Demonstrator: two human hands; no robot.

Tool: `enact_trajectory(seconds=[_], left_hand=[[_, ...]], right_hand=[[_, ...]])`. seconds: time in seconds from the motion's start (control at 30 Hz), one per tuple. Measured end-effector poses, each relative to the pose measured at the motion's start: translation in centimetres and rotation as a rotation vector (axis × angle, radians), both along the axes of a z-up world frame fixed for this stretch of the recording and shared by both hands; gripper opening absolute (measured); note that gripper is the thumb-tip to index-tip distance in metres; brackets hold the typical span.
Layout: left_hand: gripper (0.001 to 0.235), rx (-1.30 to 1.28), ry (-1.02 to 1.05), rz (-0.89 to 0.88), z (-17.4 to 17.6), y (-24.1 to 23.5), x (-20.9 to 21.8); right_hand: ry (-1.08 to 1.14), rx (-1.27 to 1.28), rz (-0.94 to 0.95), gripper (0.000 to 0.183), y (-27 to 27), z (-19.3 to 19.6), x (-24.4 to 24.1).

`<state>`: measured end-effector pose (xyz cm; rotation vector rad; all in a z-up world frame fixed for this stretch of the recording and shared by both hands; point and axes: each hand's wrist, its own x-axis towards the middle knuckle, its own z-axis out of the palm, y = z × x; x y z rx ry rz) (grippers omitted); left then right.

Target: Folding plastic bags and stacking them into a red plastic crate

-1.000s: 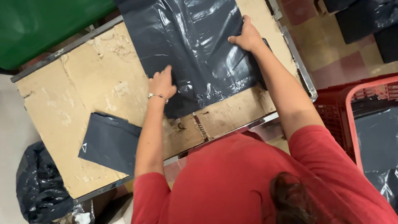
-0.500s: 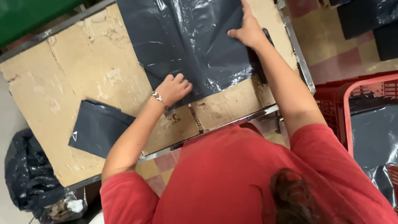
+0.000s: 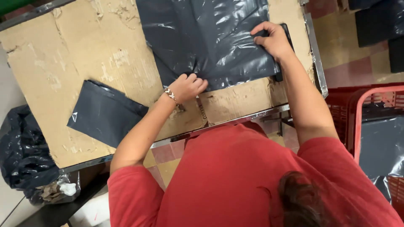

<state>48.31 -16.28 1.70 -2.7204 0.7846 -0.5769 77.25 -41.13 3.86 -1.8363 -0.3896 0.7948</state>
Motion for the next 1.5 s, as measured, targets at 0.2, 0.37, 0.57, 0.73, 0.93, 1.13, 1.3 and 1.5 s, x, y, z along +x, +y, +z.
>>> enact_trajectory(seconds=[0.2,0.37,0.57,0.73,0.93,1.13,1.3,1.5], left_hand=[[0.03,0.126,-0.073,0.156,0.9,0.5,-1.8],[0.02,0.092,-0.013,0.013,-0.4,-0.3,-0.9],[0.014,-0.003,-0.023,0.123,-5.4,-1.2,2.7],[0.008,0.084,-0.218,0.475,-0.2,-3.6,-0.9],[0.023,-0.19,-0.187,0.555,0.3,-6.2,-3.9],[0.098,-0.602,0.32,0.682,-2.1,-8.2,-4.2],[0.064,-0.698,0.076,0.88,-1.8,-5.7,-4.9],[0.039,-0.647,-0.057,0.489,12.0,-1.0,-16.0]], right_hand=[[-0.11,-0.056,-0.042,0.025,-0.7,-1.6,1.5],[-0.079,-0.05,-0.108,0.026,-0.9,-2.2,1.7],[-0.176,-0.076,-0.111,0.023,-0.8,-2.9,1.9],[-0.179,-0.082,-0.124,0.023,-1.3,-4.6,2.2],[-0.154,-0.133,-0.141,0.021,-2.1,-1.6,0.6],[0.043,-0.081,-0.072,0.043,1.1,7.9,-3.5],[0.196,0.255,-0.223,0.03,2.1,13.2,-6.5],[0.289,0.373,-0.27,0.023,-6.0,17.7,-12.6]])
